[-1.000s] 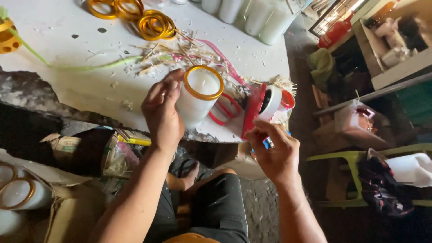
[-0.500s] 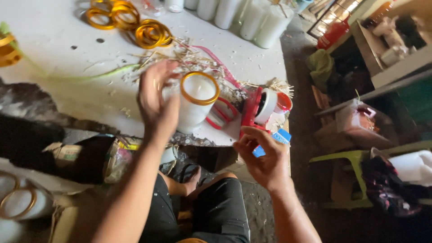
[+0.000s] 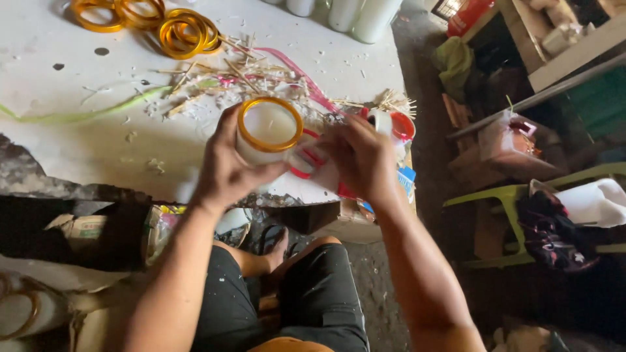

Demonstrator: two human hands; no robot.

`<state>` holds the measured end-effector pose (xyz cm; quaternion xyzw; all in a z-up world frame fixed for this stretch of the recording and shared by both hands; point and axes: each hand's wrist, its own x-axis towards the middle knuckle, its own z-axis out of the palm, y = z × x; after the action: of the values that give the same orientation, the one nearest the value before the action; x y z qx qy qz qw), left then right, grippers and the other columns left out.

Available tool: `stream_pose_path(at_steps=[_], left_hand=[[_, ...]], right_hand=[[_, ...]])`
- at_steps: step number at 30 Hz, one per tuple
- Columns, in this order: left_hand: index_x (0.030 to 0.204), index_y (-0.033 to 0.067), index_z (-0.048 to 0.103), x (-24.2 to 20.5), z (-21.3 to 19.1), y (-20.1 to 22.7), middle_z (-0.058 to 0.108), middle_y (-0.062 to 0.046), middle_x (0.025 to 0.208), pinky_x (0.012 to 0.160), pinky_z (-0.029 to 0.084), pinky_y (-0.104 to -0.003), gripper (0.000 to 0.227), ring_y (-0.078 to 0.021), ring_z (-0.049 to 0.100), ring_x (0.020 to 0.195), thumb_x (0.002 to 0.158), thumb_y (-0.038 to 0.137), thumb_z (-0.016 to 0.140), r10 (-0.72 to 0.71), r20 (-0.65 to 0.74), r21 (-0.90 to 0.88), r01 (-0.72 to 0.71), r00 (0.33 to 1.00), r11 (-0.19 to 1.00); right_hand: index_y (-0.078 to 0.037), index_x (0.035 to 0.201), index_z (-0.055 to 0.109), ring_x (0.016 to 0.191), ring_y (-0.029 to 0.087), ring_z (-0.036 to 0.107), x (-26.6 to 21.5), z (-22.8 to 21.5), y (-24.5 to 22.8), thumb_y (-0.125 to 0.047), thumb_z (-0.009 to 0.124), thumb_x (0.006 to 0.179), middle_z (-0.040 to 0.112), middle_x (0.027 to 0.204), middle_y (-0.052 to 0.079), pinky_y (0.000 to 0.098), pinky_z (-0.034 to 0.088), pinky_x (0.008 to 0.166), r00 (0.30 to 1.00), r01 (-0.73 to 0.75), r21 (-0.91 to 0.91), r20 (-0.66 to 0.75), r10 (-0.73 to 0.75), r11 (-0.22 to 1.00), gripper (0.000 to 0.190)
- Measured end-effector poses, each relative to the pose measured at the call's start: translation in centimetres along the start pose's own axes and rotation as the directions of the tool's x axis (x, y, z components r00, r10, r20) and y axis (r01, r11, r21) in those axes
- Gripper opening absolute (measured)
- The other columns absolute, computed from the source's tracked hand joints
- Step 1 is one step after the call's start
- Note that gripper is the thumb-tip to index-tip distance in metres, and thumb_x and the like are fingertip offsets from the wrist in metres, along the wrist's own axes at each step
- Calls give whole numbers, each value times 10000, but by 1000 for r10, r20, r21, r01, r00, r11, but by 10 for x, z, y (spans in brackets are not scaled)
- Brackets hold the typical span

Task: Assembling candles by fitting decorative gold rings onto glass jars, trimming wicks or excess material with scissors, and packing them into a box.

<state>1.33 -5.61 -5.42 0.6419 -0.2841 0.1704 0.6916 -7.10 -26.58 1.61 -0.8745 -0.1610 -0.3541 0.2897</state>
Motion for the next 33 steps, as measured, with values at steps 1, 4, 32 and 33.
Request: stream_pose_path(at_steps=[1, 4, 32, 33], left_hand=[[1358, 41, 559, 6, -4, -4, 678, -187, 1198, 1039, 492, -509, 932, -342, 666, 1148, 565, 208, 1019, 7, 130, -99, 6, 991, 995], [1376, 25, 551, 13, -24, 0, 660, -191, 1268, 1063, 476, -521, 915, -337, 637, 1200, 591, 188, 992, 20, 294, -123, 17, 956, 992], [1283, 1, 552, -3, -15, 16, 493, -258, 1522, 1162, 429, -489, 708, -414, 518, 1398, 730, 150, 969, 278, 37, 215, -279, 960, 936], [1283, 1, 552, -1, -18, 18, 493, -258, 1522, 1162, 429, -489, 708, -414, 518, 1398, 730, 150, 969, 283, 36, 217, -284, 958, 934]], right_hand=[[-15, 1085, 735, 634, 313, 649, 18, 4, 1, -106, 754, 954, 651, 752, 147, 396, 529, 636, 993, 83, 130, 73, -93, 988, 160], [-12, 1116, 743, 705, 370, 697, 43, 14, -6, -122, 778, 938, 693, 816, 171, 431, 554, 684, 964, 161, 289, 157, -213, 944, 211], [-48, 936, 662, 682, 213, 731, 25, 32, 5, -136, 849, 889, 722, 760, 79, 317, 558, 671, 995, -82, 275, 85, 60, 958, 211], [-48, 936, 662, 682, 213, 731, 28, 31, 7, -136, 849, 889, 722, 760, 79, 317, 558, 671, 995, -76, 276, 82, 55, 958, 211]])
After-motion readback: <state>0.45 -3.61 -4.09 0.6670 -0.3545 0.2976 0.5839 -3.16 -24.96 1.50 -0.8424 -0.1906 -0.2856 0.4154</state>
